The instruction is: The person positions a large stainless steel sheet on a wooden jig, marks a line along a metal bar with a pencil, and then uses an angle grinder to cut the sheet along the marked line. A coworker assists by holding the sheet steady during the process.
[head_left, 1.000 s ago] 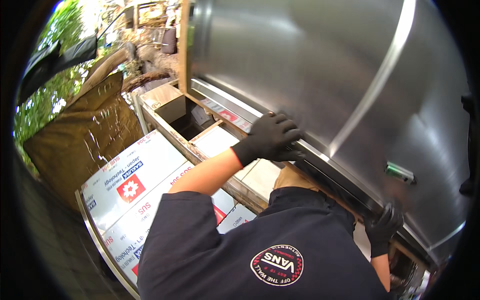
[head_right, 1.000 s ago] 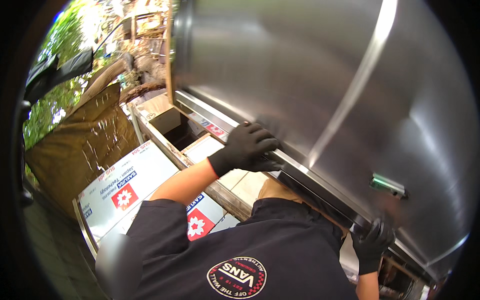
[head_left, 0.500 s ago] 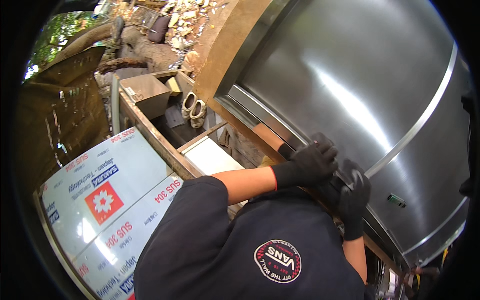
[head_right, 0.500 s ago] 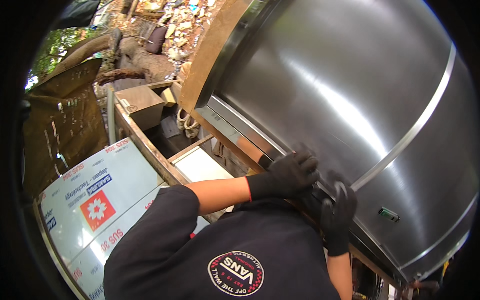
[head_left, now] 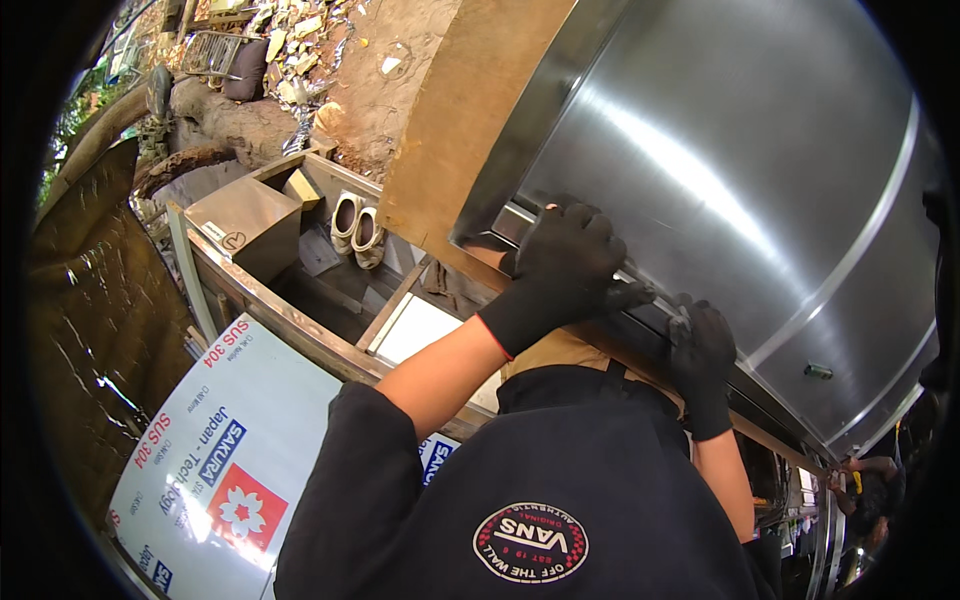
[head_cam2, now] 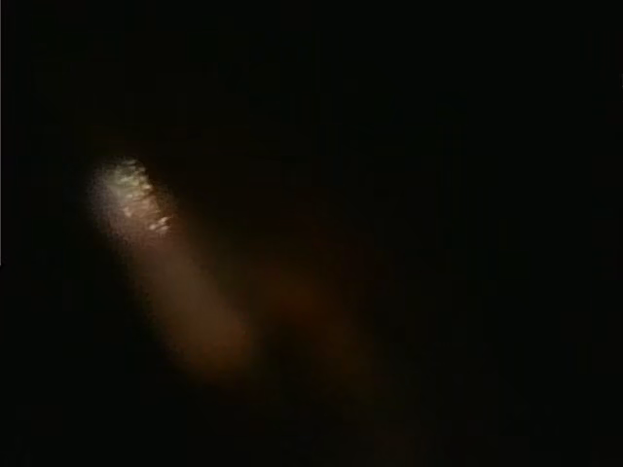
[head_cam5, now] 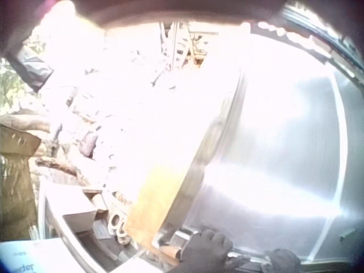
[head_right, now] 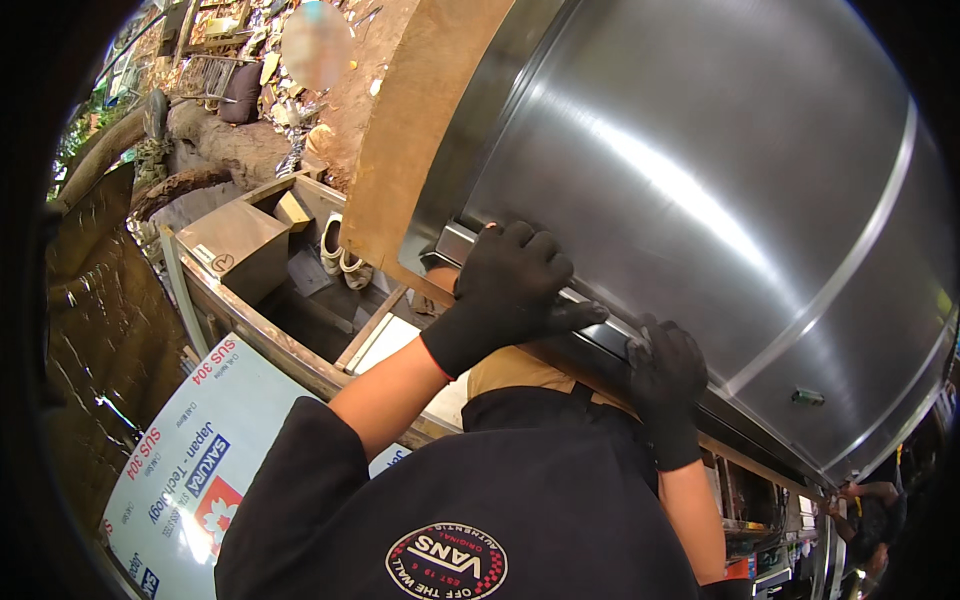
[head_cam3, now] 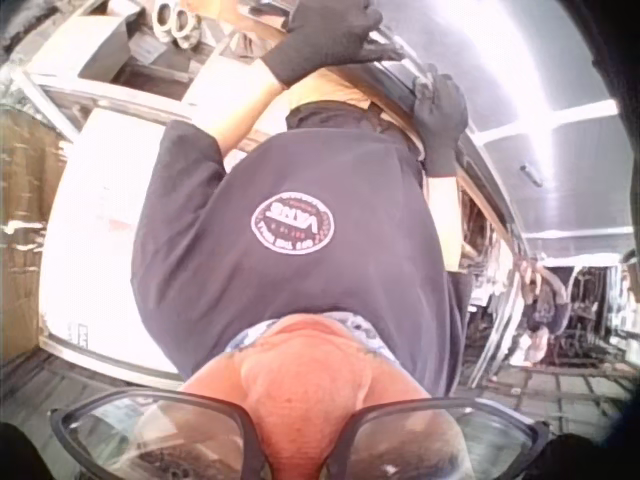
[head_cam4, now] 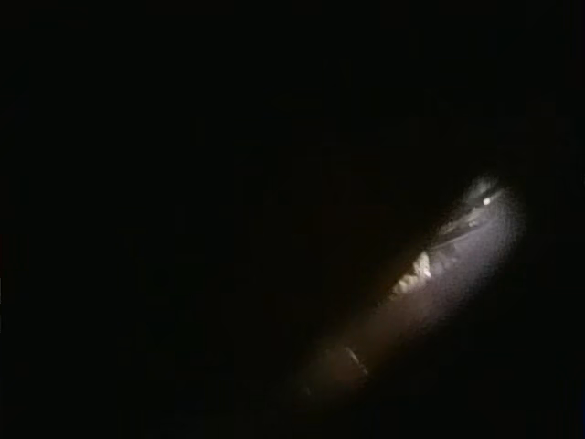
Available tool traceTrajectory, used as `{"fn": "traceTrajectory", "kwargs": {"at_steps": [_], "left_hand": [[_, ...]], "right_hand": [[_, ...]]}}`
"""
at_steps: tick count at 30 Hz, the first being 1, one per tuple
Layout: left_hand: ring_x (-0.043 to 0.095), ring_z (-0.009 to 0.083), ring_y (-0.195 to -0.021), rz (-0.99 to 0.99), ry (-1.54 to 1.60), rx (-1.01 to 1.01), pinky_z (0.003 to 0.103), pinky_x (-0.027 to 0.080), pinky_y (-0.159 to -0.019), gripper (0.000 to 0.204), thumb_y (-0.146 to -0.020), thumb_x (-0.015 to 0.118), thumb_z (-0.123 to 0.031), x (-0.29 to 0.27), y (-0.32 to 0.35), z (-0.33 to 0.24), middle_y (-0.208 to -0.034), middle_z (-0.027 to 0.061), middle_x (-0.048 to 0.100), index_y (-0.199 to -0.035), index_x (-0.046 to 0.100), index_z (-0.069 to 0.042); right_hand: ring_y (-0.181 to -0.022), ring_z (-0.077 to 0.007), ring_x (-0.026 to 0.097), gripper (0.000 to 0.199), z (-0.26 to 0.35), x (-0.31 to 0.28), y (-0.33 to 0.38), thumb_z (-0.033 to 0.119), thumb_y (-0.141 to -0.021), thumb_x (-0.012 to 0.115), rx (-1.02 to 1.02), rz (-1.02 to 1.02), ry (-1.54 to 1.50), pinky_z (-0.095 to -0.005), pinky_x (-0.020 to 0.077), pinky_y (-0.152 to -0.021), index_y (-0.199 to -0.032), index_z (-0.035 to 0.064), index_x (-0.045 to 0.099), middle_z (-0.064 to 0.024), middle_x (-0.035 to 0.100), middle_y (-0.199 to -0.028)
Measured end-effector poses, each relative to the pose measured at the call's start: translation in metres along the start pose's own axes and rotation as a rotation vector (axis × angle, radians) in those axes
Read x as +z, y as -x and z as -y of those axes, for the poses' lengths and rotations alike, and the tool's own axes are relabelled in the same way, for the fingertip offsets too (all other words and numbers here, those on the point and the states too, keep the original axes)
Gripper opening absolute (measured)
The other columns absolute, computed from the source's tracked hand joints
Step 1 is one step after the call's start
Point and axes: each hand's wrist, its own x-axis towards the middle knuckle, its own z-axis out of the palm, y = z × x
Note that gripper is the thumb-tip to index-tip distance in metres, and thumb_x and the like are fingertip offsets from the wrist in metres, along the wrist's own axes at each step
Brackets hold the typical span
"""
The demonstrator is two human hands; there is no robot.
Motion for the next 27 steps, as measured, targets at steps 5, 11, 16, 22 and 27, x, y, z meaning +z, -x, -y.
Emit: {"fn": "traceTrajectory", "kwargs": {"at_steps": [5,11,16,22,27], "left_hand": [[0.062,0.0245,-0.078,0.043,0.020,-0.098,0.040,0.049,-0.063,0.053,-0.074,0.080,-0.064,0.004,-0.005,-0.001,-0.076,0.0029,0.063,-0.066,0.069,-0.013],[0.058,0.0240,-0.063,0.087,-0.011,-0.244,0.040,0.047,-0.055,0.039,-0.080,0.082,-0.038,0.000,-0.021,-0.010,-0.062,0.0032,0.053,-0.058,0.062,-0.014],[0.053,0.0220,-0.059,0.121,-0.015,-0.291,0.037,0.042,-0.049,0.035,-0.079,0.082,-0.028,-0.002,-0.026,-0.012,-0.062,0.0022,0.048,-0.057,0.057,-0.015],[0.052,0.0209,-0.063,0.270,-0.007,-0.328,0.040,0.039,-0.053,0.030,-0.082,0.076,-0.027,-0.006,-0.028,-0.016,-0.066,0.0026,0.048,-0.062,0.057,-0.014],[0.052,0.0198,-0.064,0.299,-0.005,-0.364,0.038,0.039,-0.053,0.031,-0.081,0.075,-0.026,-0.005,-0.030,-0.018,-0.066,0.0024,0.046,-0.062,0.055,-0.014]], "right_hand": [[-0.098,-0.0370,0.063,0.031,-0.009,0.008,0.008,0.019,-0.087,0.072,-0.010,0.030,0.047,-0.0504,0.0497,-0.087,-0.115,0.0067,0.068,-0.0137,0.067,-0.107],[-0.085,-0.0357,0.060,0.033,-0.005,0.000,0.007,0.036,-0.100,0.055,0.061,0.158,0.079,-0.0494,0.0461,-0.077,-0.103,0.0061,0.067,-0.0125,0.062,-0.092],[-0.080,-0.0352,0.057,0.042,-0.006,-0.004,0.005,0.037,-0.108,0.042,0.077,0.247,0.070,-0.0485,0.0430,-0.072,-0.098,0.0042,0.066,-0.0142,0.058,-0.086],[-0.111,-0.0457,0.061,0.043,-0.022,-0.009,0.034,0.036,-0.107,0.046,0.103,0.405,0.123,-0.0574,0.0448,-0.101,-0.116,0.0003,0.069,-0.0240,0.065,-0.110],[-0.123,-0.0472,0.058,0.044,-0.031,-0.014,0.046,0.035,-0.107,0.048,0.105,0.442,0.123,-0.0598,0.0402,-0.112,-0.122,0.0009,0.069,-0.0258,0.064,-0.120]]}}
